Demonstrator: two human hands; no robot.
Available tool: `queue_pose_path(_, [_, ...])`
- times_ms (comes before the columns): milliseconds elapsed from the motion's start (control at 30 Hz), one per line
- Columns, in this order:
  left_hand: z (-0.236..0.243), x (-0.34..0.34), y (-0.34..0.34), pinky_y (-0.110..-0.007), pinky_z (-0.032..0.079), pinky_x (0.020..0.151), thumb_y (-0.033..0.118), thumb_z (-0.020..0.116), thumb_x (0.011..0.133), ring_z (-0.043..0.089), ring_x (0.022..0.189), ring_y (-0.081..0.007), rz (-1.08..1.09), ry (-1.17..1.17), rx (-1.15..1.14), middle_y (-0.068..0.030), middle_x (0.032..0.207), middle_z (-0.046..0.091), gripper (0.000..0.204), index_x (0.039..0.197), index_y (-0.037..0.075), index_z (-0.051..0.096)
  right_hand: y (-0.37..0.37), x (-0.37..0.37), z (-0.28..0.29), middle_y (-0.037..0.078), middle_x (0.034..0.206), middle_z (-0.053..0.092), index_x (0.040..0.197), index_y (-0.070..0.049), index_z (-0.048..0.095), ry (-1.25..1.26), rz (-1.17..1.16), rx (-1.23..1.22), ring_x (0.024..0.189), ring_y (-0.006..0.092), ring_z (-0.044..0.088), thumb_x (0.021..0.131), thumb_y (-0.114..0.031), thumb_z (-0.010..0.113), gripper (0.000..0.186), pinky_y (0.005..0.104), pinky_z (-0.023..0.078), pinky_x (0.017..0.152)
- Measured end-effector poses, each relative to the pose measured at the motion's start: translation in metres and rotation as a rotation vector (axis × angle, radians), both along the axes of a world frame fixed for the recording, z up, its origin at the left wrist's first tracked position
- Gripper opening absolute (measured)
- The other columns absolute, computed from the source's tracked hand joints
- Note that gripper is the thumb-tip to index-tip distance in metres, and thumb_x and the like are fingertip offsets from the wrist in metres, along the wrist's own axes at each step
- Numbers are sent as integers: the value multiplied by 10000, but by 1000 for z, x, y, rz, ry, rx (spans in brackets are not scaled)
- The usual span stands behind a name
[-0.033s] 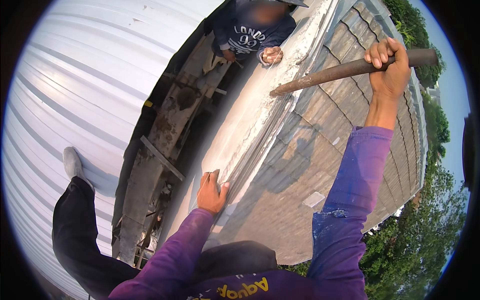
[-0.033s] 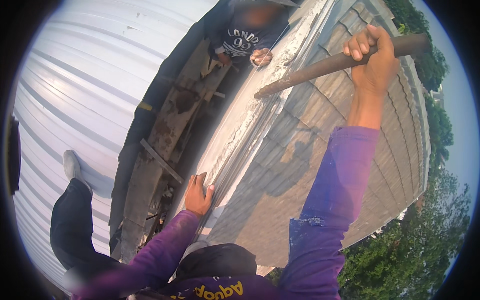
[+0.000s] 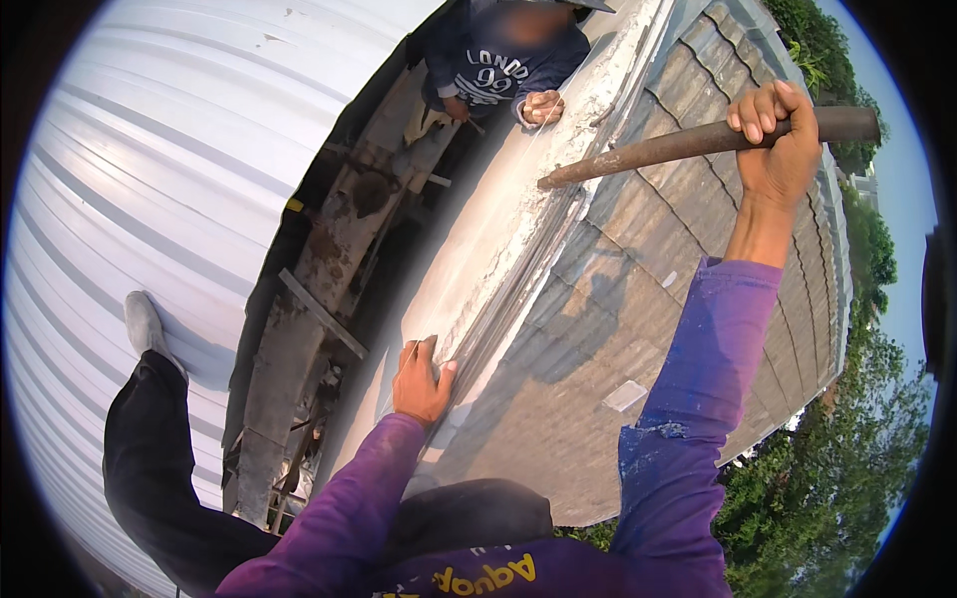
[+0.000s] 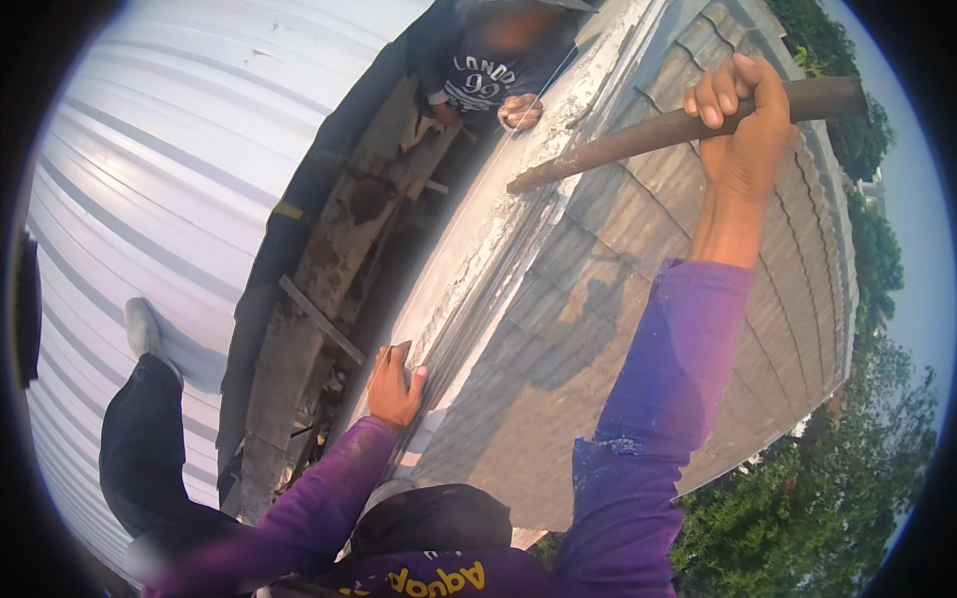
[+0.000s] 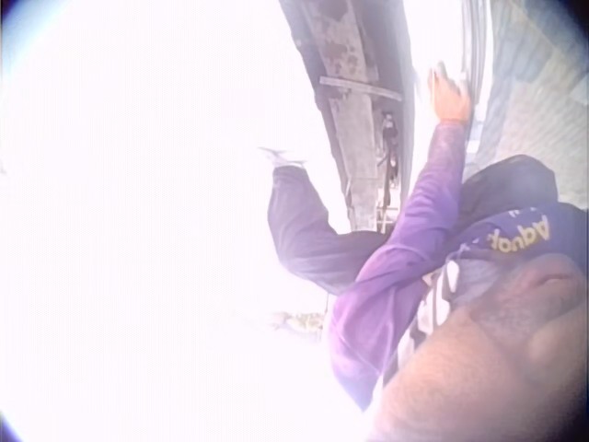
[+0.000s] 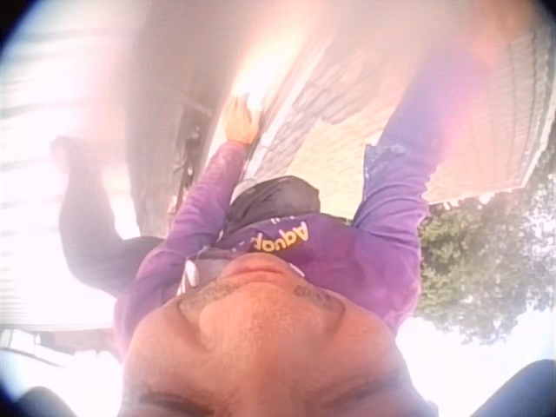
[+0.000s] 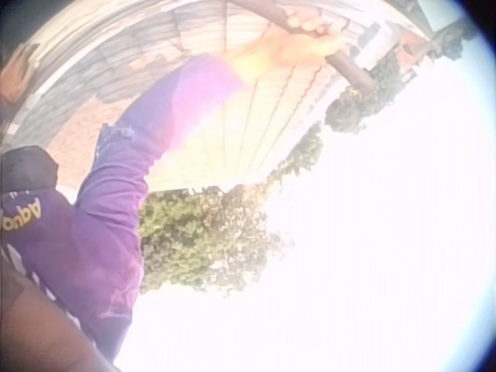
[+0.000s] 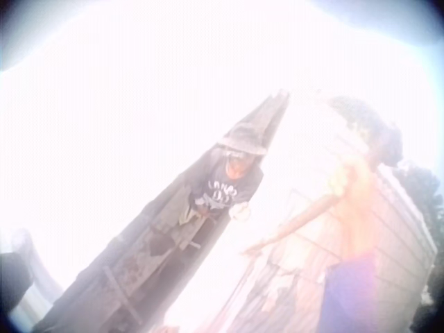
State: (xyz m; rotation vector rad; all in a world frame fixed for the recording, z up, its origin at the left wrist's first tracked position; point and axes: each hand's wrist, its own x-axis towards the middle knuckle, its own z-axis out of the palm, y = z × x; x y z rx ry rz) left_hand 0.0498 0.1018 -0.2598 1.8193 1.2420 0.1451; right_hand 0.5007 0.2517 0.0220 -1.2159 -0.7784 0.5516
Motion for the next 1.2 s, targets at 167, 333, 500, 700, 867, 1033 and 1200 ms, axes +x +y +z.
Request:
queue_pose_path(167, [-9, 6, 0, -505, 498, 1000, 383, 637, 995, 573, 1217, -395, -2, 20, 31, -195, 1269, 587, 530, 1397, 47, 554, -49, -75, -6, 23, 607, 412, 681, -147, 410, -138, -42, 102, 520, 159, 454, 923, -110, 599, 309, 375, 451, 600])
queue_pose_path(333, [-6, 7, -2, -498, 499, 1006, 401, 631, 999, 570, 1231, -381, 6, -2, 55, -192, 1276, 591, 539, 1417, 66, 573, -51, -52, -5, 31, 608, 419, 684, -139, 427, -78, -207, 183, 513, 165, 473, 921, -105, 601, 296, 377, 453, 568])
queue_pose_path(500, [-11, 1, -8, -500, 491, 1005, 387, 628, 1002, 576, 1220, -386, 23, -10, 93, -190, 1256, 592, 517, 1396, 57, 582, -13, -7, -8, 38, 613, 440, 734, -107, 477, -14, -257, 186, 479, 176, 453, 896, -88, 644, 234, 395, 440, 540])
queue_pose_path(700, [-11, 5, -10, -504, 491, 1004, 383, 625, 1001, 581, 1220, -394, 27, 15, 74, -195, 1244, 600, 506, 1383, 52, 586, -34, 34, -22, 45, 615, 433, 777, -96, 467, 78, -202, 171, 506, 179, 461, 906, -79, 638, 215, 418, 432, 595])
queue_pose_path(867, [-11, -3, -7, -508, 487, 1004, 397, 618, 1005, 578, 1230, -397, 28, -26, 101, -203, 1236, 598, 503, 1370, 51, 590, -7, 21, -14, 54, 626, 459, 797, -80, 473, 92, -205, 130, 501, 185, 460, 907, -54, 663, 221, 420, 445, 592])
queue_pose_path(1033, [-7, 5, -2, -516, 481, 1018, 401, 622, 1003, 576, 1233, -410, 24, -35, 53, -221, 1250, 594, 519, 1381, 49, 584, -9, 18, 3, 46, 607, 452, 782, -81, 480, 43, -168, 97, 501, 175, 464, 908, -60, 662, 222, 399, 449, 589])
queue_pose_path(1200, [-20, -3, -8, -507, 484, 1015, 402, 622, 1003, 577, 1226, -401, 23, -13, 138, -202, 1237, 597, 525, 1391, 51, 581, -31, -34, -14, 40, 593, 441, 722, -114, 468, -34, -88, 151, 498, 187, 468, 902, -87, 652, 258, 394, 443, 599])
